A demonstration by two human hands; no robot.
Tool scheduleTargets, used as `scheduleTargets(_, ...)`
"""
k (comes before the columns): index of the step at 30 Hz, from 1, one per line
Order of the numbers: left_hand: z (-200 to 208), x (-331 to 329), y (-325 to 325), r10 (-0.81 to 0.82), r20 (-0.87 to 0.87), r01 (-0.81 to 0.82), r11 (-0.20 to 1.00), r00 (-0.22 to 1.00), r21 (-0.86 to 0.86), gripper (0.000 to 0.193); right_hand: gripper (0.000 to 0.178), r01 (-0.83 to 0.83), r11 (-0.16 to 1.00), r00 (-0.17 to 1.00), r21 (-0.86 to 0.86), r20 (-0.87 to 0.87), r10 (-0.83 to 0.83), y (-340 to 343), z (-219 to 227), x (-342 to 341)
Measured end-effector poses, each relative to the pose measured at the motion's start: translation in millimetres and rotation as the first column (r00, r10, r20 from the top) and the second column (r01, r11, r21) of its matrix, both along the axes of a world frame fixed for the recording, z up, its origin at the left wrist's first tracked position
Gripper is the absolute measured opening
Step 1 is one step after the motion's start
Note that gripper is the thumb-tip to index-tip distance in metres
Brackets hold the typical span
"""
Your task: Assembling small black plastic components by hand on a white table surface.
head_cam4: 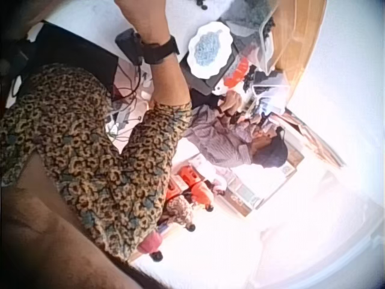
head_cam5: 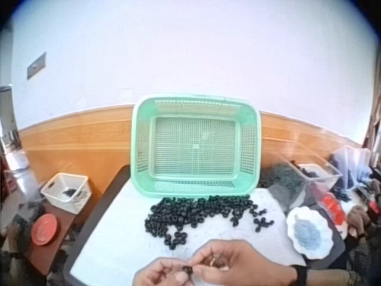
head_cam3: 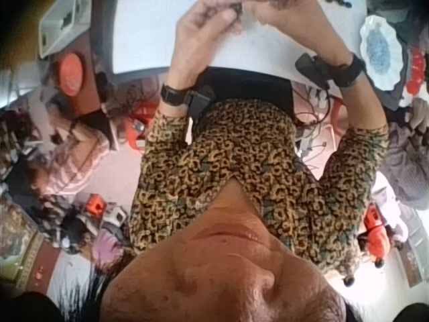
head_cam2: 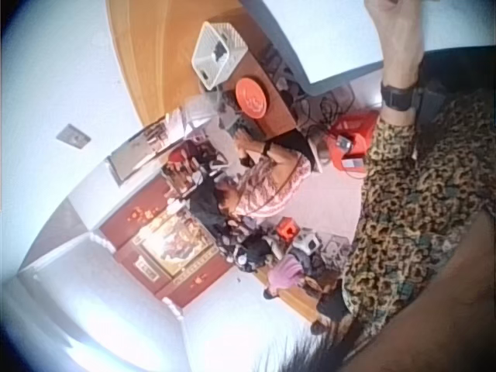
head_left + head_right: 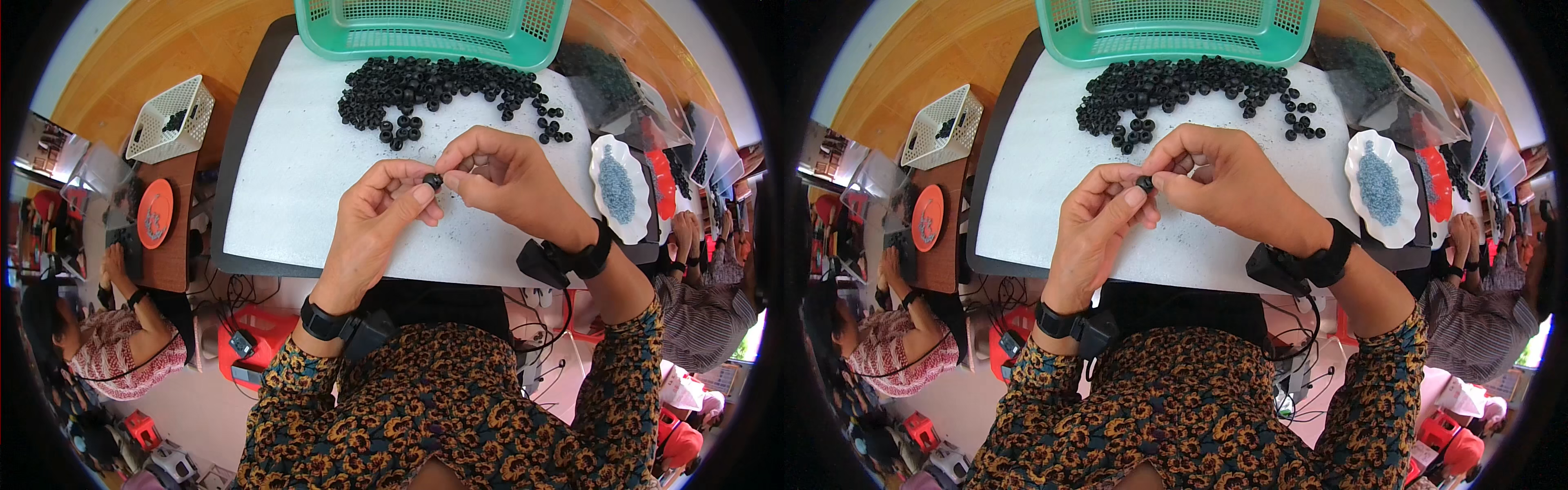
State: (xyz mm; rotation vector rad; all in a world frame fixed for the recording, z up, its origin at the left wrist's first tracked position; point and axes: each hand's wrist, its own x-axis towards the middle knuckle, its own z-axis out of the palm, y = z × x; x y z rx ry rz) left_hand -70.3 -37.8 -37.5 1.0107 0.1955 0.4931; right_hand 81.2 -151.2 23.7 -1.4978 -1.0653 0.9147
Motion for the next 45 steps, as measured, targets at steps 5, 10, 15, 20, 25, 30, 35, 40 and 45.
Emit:
scheduleTargets(5, -2, 1, -1, 0.015, 0.002, -0.016, 0.999, 1.0, 0.037, 0.02, 0.011, -0.035, 0.997, 0.893, 0.062, 0.451, 0.004, -1, 7, -5)
scheduleTargets(10, -1, 0, -1, 0.039, -0.043, -0.034, 0.994, 0.998, 0.104, 0.021, 0.012, -0.084, 0.99, 0.783, 0.113, 0.621, -0.005, -1, 6, -4)
scheduleTargets(15, 6, 0, -7, 0.08, -0.105, -0.055, 0.973, 0.991, 0.223, 0.023, 0.018, -0.034, 0.998, 0.983, 0.06, 0.184, 0.023, -3, -2, 8)
scheduleTargets(20, -1, -5, -6, 0.065, -0.062, -0.047, 0.966, 0.996, 0.255, 0.024, 0.02, -0.132, 0.968, 0.96, -0.213, -0.272, 0.071, -2, 10, 20)
scheduleTargets(25, 5, -4, -7, 0.101, 0.091, -0.131, 0.896, 0.991, 0.424, 0.027, 0.023, -0.235, 0.939, 0.852, -0.252, -0.519, 0.074, -10, -3, 27)
scheduleTargets(30, 11, -5, -7, 0.066, 0.118, -0.116, 0.865, 0.991, 0.489, 0.026, 0.023, -0.223, 0.959, 0.837, -0.177, -0.539, 0.096, -18, -1, 20)
scheduleTargets(35, 9, -6, -13, 0.1, 0.06, -0.116, 0.909, 0.993, 0.401, 0.024, 0.019, -0.026, 0.995, 0.961, -0.098, -0.275, -0.002, -22, 5, 3)
scheduleTargets(40, 9, -4, -22, 0.112, 0.017, -0.112, 0.953, 0.994, 0.283, 0.025, 0.019, 0.055, 0.998, 0.977, -0.01, -0.204, -0.056, -25, 6, -5)
scheduleTargets(45, 8, -1, -22, 0.07, 0.025, -0.074, 0.982, 0.997, 0.177, 0.027, 0.02, 0.041, 0.999, 0.909, 0.023, -0.415, -0.028, -28, -4, 7)
